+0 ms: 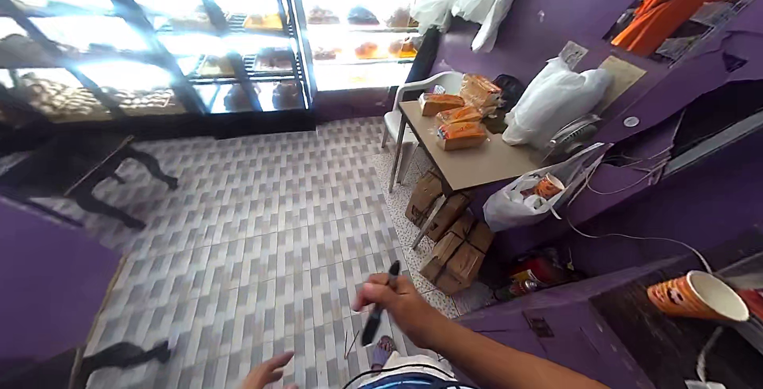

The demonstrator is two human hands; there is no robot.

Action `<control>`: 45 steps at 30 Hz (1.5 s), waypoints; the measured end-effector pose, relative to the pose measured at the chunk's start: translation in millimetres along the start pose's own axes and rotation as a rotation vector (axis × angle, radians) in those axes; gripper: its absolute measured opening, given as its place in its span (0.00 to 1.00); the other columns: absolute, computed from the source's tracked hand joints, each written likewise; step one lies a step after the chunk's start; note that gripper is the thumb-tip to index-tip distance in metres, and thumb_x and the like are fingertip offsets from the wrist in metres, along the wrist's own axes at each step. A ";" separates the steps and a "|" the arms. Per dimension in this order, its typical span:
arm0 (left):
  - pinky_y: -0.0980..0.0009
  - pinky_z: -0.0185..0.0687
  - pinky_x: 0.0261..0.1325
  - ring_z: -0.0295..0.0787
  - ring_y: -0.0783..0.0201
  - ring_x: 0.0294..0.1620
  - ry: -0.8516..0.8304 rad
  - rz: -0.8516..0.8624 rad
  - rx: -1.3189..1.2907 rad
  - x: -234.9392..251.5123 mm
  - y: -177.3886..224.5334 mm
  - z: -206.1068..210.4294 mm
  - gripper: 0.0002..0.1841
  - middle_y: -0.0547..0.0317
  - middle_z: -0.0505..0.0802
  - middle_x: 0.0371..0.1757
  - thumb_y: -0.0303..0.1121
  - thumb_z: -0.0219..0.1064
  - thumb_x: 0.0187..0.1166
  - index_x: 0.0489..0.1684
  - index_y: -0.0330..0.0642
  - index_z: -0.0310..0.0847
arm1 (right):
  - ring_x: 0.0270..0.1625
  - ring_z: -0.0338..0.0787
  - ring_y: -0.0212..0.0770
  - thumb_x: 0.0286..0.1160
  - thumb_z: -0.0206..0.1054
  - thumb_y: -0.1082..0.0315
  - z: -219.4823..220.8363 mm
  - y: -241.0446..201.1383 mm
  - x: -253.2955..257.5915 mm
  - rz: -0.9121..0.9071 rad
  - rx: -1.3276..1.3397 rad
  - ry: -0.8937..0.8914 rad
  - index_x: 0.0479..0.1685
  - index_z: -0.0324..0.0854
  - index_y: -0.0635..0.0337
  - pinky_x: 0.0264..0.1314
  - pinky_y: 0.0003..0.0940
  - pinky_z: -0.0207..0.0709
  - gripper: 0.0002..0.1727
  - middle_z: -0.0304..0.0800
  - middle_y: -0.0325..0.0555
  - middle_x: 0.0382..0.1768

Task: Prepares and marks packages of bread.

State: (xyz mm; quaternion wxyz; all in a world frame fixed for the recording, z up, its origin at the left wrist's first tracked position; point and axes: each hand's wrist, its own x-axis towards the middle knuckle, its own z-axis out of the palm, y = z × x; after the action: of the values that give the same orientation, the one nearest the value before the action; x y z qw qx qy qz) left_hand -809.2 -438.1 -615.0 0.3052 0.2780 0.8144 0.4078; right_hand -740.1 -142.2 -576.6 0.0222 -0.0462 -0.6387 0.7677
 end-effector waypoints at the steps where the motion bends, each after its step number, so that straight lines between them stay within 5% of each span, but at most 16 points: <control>1: 0.43 0.74 0.76 0.82 0.35 0.72 0.003 0.072 -0.019 24.6 14.3 -1.3 0.33 0.25 0.81 0.73 0.42 0.64 0.83 0.78 0.22 0.68 | 0.54 0.85 0.27 0.89 0.51 0.63 -1.2 -0.1 22.3 -0.058 -0.035 -0.078 0.47 0.85 0.67 0.64 0.32 0.76 0.19 0.90 0.40 0.47; 3: 0.45 0.74 0.77 0.81 0.38 0.73 0.003 0.198 -0.044 73.5 46.3 -7.2 0.37 0.24 0.80 0.73 0.42 0.66 0.81 0.80 0.19 0.64 | 0.68 0.81 0.38 0.89 0.52 0.61 -4.3 -1.6 66.5 -0.150 -0.106 -0.186 0.59 0.84 0.72 0.74 0.37 0.72 0.22 0.85 0.54 0.62; 5: 0.47 0.76 0.73 0.85 0.41 0.67 0.019 0.276 -0.032 117.3 66.1 -15.6 0.31 0.24 0.86 0.64 0.40 0.64 0.84 0.72 0.16 0.70 | 0.74 0.77 0.47 0.88 0.54 0.57 -10.4 -1.4 105.6 -0.196 -0.118 -0.251 0.66 0.83 0.72 0.78 0.41 0.69 0.26 0.81 0.62 0.69; 7: 0.49 0.83 0.64 0.91 0.46 0.53 0.008 0.304 -0.034 165.5 71.7 -28.8 0.22 0.30 0.91 0.50 0.35 0.59 0.88 0.60 0.16 0.78 | 0.76 0.77 0.47 0.89 0.54 0.54 -27.7 2.4 146.2 -0.221 -0.091 -0.299 0.70 0.82 0.71 0.79 0.41 0.69 0.28 0.80 0.63 0.71; 11: 0.57 0.87 0.53 0.91 0.57 0.42 -0.173 0.343 -0.066 281.7 76.4 -68.5 0.20 0.37 0.92 0.45 0.34 0.55 0.90 0.62 0.19 0.78 | 0.79 0.75 0.46 0.87 0.58 0.52 -95.7 -4.1 219.2 -0.132 -0.104 -0.275 0.68 0.84 0.67 0.80 0.41 0.71 0.27 0.74 0.60 0.78; 16: 0.46 0.85 0.54 0.91 0.46 0.44 -0.555 0.468 0.075 453.0 115.6 -109.6 0.18 0.36 0.91 0.45 0.34 0.54 0.90 0.61 0.25 0.80 | 0.82 0.73 0.42 0.78 0.63 0.41 -175.3 -11.7 283.2 -0.112 -0.048 0.031 0.64 0.87 0.65 0.81 0.39 0.71 0.34 0.72 0.55 0.82; 21: 0.41 0.80 0.58 0.88 0.41 0.48 -0.948 0.414 0.285 583.3 171.5 -96.2 0.24 0.35 0.89 0.47 0.43 0.62 0.87 0.68 0.29 0.75 | 0.85 0.72 0.42 0.84 0.48 0.32 -222.2 -8.6 328.3 -0.092 -0.043 0.405 0.69 0.81 0.68 0.84 0.41 0.69 0.44 0.73 0.53 0.83; 24: 0.43 0.80 0.51 0.87 0.43 0.40 -0.958 0.495 0.291 637.0 189.6 -77.4 0.21 0.39 0.89 0.38 0.43 0.63 0.85 0.52 0.28 0.82 | 0.87 0.69 0.49 0.89 0.44 0.36 -250.4 -10.1 348.9 -0.194 -0.115 0.558 0.61 0.86 0.69 0.88 0.44 0.65 0.42 0.71 0.61 0.83; 30: 0.39 0.83 0.50 0.91 0.41 0.41 -0.917 0.602 0.309 739.7 208.1 -54.0 0.18 0.38 0.92 0.38 0.40 0.62 0.85 0.45 0.30 0.87 | 0.86 0.70 0.46 0.90 0.46 0.40 -322.6 -25.0 407.0 -0.135 -0.146 0.565 0.65 0.84 0.71 0.88 0.40 0.65 0.39 0.69 0.63 0.83; 32: 0.46 0.86 0.53 0.92 0.49 0.43 -0.934 0.603 0.266 764.7 208.6 -51.5 0.17 0.43 0.93 0.40 0.40 0.64 0.84 0.45 0.32 0.88 | 0.87 0.69 0.46 0.90 0.46 0.40 -340.1 -29.2 429.5 -0.135 -0.107 0.557 0.67 0.85 0.67 0.88 0.40 0.65 0.38 0.68 0.62 0.84; 37: 0.67 0.83 0.41 0.84 0.71 0.31 -1.020 0.407 0.171 817.7 223.5 -33.7 0.17 0.60 0.90 0.31 0.45 0.70 0.79 0.47 0.38 0.88 | 0.84 0.72 0.42 0.89 0.49 0.39 -377.6 -42.3 444.5 -0.147 0.031 0.711 0.65 0.85 0.67 0.84 0.37 0.69 0.38 0.68 0.58 0.85; 45: 0.51 0.83 0.51 0.88 0.56 0.40 -1.464 0.507 0.357 881.0 268.6 23.9 0.19 0.48 0.91 0.40 0.45 0.66 0.83 0.53 0.35 0.86 | 0.81 0.76 0.41 0.90 0.50 0.44 -399.5 -24.2 439.5 -0.147 0.015 1.141 0.61 0.88 0.68 0.84 0.37 0.69 0.34 0.78 0.57 0.77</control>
State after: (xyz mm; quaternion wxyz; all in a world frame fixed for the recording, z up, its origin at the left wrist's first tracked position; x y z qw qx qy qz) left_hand -1317.9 329.6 -640.8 0.6116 0.6971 0.3718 0.0419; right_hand -1138.2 294.1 -643.4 0.4170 -0.4084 -0.5218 0.6222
